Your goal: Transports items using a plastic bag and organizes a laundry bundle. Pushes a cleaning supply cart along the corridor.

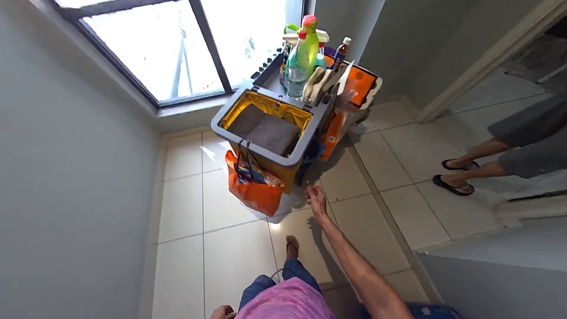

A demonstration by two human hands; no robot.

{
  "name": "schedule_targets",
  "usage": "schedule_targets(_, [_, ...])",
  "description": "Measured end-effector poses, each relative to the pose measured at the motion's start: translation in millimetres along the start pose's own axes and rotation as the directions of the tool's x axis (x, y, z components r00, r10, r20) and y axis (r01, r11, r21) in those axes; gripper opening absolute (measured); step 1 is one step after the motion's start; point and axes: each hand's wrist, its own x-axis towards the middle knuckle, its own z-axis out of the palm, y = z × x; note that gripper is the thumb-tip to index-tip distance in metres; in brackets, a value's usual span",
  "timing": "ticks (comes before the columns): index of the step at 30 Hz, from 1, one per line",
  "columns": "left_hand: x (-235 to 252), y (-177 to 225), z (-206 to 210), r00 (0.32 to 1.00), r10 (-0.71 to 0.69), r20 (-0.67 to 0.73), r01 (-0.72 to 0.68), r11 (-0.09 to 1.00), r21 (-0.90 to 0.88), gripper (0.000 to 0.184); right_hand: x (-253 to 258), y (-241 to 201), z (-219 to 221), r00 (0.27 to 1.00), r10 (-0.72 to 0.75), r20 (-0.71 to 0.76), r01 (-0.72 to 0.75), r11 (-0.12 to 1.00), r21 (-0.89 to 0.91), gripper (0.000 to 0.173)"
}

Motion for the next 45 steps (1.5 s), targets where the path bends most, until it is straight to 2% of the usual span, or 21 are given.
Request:
schedule_targets(3, [17.3,19.6,-67.1,0.963,-0.011,-0.27,-0.083,0.938,-0.337,0.035,59.8,-71.6,40.8,0.992,-0.043,-0.122,0.049,0.998,0.046,0.054])
schedule_targets(5, [28.9,58.2,-121.1,0.864,-0.048,-0.501,-0.255,0.816,-0.518,0.033,95.7,-103.2,57.4,0.976,-0.048,-0.212,0.04,0.998,-0.044,0.068])
schedule_targets(6, [35.2,82.3,-152.3,0.795,-0.058,-0.604,-0.348,0.771,-0.533,0.032,109.7,-117.0,62.4,0.972,-0.03,-0.232,0.006,0.995,-0.103,0.078])
schedule_targets(8, [43.6,132.3,-222.9,0.635,-0.003,-0.773,-0.507,0.752,-0.42,0.03,127.5,-132.0,71.3,0.96,0.033,-0.279,-0.089,0.978,-0.189,0.09])
schedule_targets(11, [38.6,221.0,-338.1,0.411,0.231,-0.882,-0.65,0.753,-0.105,0.03,127.6,-138.6,80.4,0.922,0.066,-0.381,-0.179,0.946,-0.271,0.073])
schedule_targets(13, [32.7,286.9,-416.8,0.335,0.377,-0.864,-0.678,0.733,0.057,0.04,128.2,-140.1,83.7,0.905,0.069,-0.419,-0.187,0.951,-0.247,0.067])
schedule_targets(14, [33.5,316.7,-453.7,0.329,0.441,-0.835,-0.676,0.727,0.118,0.047,127.7,-138.0,85.4,0.897,0.073,-0.435,-0.194,0.952,-0.239,0.066])
schedule_targets(16, [48.6,374.5,-520.5,0.362,0.542,-0.758,-0.64,0.736,0.221,0.066,125.7,-133.8,92.1,0.875,0.091,-0.475,-0.225,0.946,-0.233,0.064])
schedule_targets(17, [64.0,402.6,-547.2,0.4,0.571,-0.716,-0.613,0.748,0.254,0.074,126.7,-132.5,95.0,0.865,0.085,-0.495,-0.224,0.948,-0.227,0.063])
schedule_targets(19, [98.2,438.8,-579.3,0.523,0.593,-0.613,-0.541,0.786,0.299,0.086,121.1,-124.3,101.6,0.853,0.069,-0.518,-0.212,0.952,-0.221,0.06])
schedule_targets(20, [110.0,454.7,-589.5,0.562,0.59,-0.579,-0.499,0.801,0.332,0.088,122.2,-127.2,103.1,0.846,0.055,-0.531,-0.2,0.955,-0.22,0.059])
schedule_targets(22, [116.7,468.0,-598.5,0.603,0.582,-0.545,-0.423,0.813,0.4,0.073,120.9,-135.0,109.8,0.832,0.071,-0.55,-0.206,0.96,-0.188,0.058])
schedule_targets(25, [114.7,450.1,-604.0,0.638,0.611,-0.469,-0.416,0.786,0.458,0.065,113.4,-122.8,123.5,0.802,0.102,-0.588,-0.224,0.965,-0.138,0.057])
schedule_targets(36, [103.7,380.5,-624.1,0.588,0.729,-0.35,-0.502,0.668,0.549,0.069,37.8,-106.6,196.6,0.668,0.188,-0.72,-0.32,0.946,-0.05,0.06])
schedule_targets(40, [100.4,348.4,-639.0,0.588,0.746,-0.313,-0.547,0.652,0.525,0.069,-2.7,-97.9,241.7,0.59,0.201,-0.782,-0.359,0.933,-0.031,0.056])
schedule_targets(45, [93.3,307.5,-661.7,0.611,0.752,-0.248,-0.595,0.642,0.484,0.069,-57.3,-89.2,309.2,0.49,0.262,-0.831,-0.408,0.912,0.047,0.063])
